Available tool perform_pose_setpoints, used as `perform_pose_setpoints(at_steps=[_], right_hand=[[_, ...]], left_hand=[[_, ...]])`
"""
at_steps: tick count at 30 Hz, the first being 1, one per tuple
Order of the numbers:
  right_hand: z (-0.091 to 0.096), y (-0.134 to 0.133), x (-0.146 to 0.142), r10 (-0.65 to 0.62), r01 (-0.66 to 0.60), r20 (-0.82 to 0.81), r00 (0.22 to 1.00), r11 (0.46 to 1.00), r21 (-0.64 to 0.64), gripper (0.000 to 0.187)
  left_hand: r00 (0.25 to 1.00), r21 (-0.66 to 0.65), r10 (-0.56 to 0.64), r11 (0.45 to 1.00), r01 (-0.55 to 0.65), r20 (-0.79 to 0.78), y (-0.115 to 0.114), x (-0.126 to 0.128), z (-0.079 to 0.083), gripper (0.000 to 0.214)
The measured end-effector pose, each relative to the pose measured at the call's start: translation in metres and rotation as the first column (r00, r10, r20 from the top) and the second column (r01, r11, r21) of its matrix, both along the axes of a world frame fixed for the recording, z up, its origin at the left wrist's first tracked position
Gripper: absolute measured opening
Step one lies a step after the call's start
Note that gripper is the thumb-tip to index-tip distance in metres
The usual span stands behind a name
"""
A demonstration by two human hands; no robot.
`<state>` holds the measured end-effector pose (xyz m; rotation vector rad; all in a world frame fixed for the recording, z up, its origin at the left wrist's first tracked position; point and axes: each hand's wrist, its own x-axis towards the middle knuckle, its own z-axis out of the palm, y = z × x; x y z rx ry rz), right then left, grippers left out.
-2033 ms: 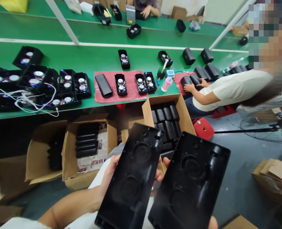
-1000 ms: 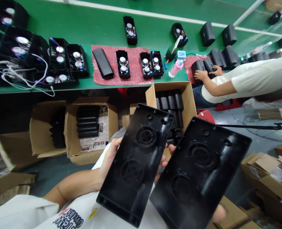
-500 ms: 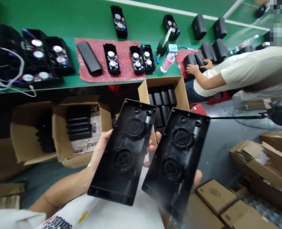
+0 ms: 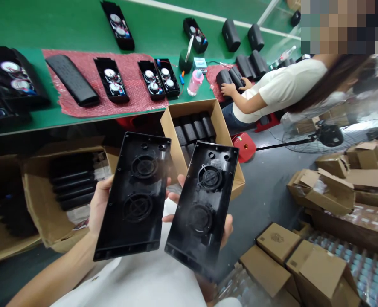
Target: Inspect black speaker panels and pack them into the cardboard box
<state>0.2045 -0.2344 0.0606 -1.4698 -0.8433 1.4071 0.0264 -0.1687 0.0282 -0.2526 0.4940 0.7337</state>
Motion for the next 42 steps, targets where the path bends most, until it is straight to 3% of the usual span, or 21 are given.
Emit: perform_pose_setpoints(at_steps=[3, 5, 7, 9, 11, 14, 22, 25, 30, 33, 36, 38, 40, 41, 42], right_hand=[[-0.012, -0.007, -0.006, -0.141, 0.144, -0.031, 0.989, 0.985, 0.092, 0.11], [-0.028, -0.007, -0.011, -0.214, 0.176, 0.174, 0.961, 0.962, 0.208, 0.104], [-0.046, -0.005, -0.018, -0.164, 0.034, 0.454, 0.876, 0.959, 0.282, 0.104], [-0.061, 0.0, -0.024, -0.039, -0.162, 0.617, 0.786, 0.95, 0.266, 0.104], [-0.071, 0.005, -0.029, 0.055, -0.266, 0.65, 0.758, 0.936, 0.232, 0.101], [-0.077, 0.01, -0.03, 0.114, -0.289, 0.662, 0.741, 0.944, 0.161, 0.101], [-0.096, 0.016, -0.003, 0.208, -0.262, 0.526, 0.824, 0.965, 0.028, 0.12], [-0.101, 0.022, 0.015, 0.202, -0.225, 0.458, 0.866, 0.974, -0.004, 0.117], [-0.104, 0.034, 0.038, 0.149, -0.154, 0.394, 0.907, 0.988, -0.019, 0.111], [-0.116, 0.037, 0.046, 0.142, -0.135, 0.305, 0.942, 0.99, -0.043, 0.113], [-0.147, 0.043, 0.067, 0.137, -0.135, 0.271, 0.953, 0.991, -0.026, 0.115], [-0.178, 0.059, 0.097, 0.135, -0.137, 0.376, 0.917, 0.99, -0.022, 0.11], [-0.217, 0.087, 0.142, 0.183, -0.145, 0.589, 0.788, 0.983, -0.11, 0.106], [-0.238, 0.105, 0.168, 0.233, -0.13, 0.712, 0.663, 0.972, -0.198, 0.105], [-0.261, 0.125, 0.196, 0.269, -0.103, 0.763, 0.588, 0.96, -0.259, 0.106]], left_hand=[[0.994, 0.071, 0.049, 0.997, -0.042, -0.099, -0.006, 0.007, -0.019, 0.067], [0.965, 0.17, 0.116, 0.982, -0.077, -0.235, -0.012, 0.013, -0.039, 0.065], [0.907, 0.278, 0.176, 0.958, -0.069, -0.383, -0.018, 0.017, -0.061, 0.066], [0.83, 0.36, 0.227, 0.932, -0.034, -0.509, -0.024, 0.019, -0.084, 0.073], [0.764, 0.403, 0.259, 0.915, 0.001, -0.591, -0.028, 0.019, -0.102, 0.088], [0.706, 0.424, 0.27, 0.905, 0.047, -0.654, -0.03, 0.018, -0.121, 0.107], [0.633, 0.497, 0.233, 0.823, 0.276, -0.738, -0.011, 0.029, -0.145, 0.119], [0.609, 0.528, 0.233, 0.767, 0.365, -0.759, 0.004, 0.042, -0.147, 0.123], [0.629, 0.591, 0.228, 0.664, 0.458, -0.743, 0.016, 0.065, -0.145, 0.115], [0.624, 0.578, 0.184, 0.631, 0.517, -0.76, 0.02, 0.08, -0.156, 0.114], [0.614, 0.545, 0.12, 0.613, 0.572, -0.78, 0.031, 0.103, -0.175, 0.101], [0.609, 0.536, 0.104, 0.604, 0.59, -0.787, 0.043, 0.121, -0.189, 0.09], [0.583, 0.535, 0.145, 0.612, 0.582, -0.799, 0.05, 0.135, -0.202, 0.078], [0.559, 0.532, 0.177, 0.624, 0.573, -0.81, 0.051, 0.139, -0.208, 0.073], [0.525, 0.518, 0.206, 0.645, 0.562, -0.826, 0.048, 0.139, -0.216, 0.068]])
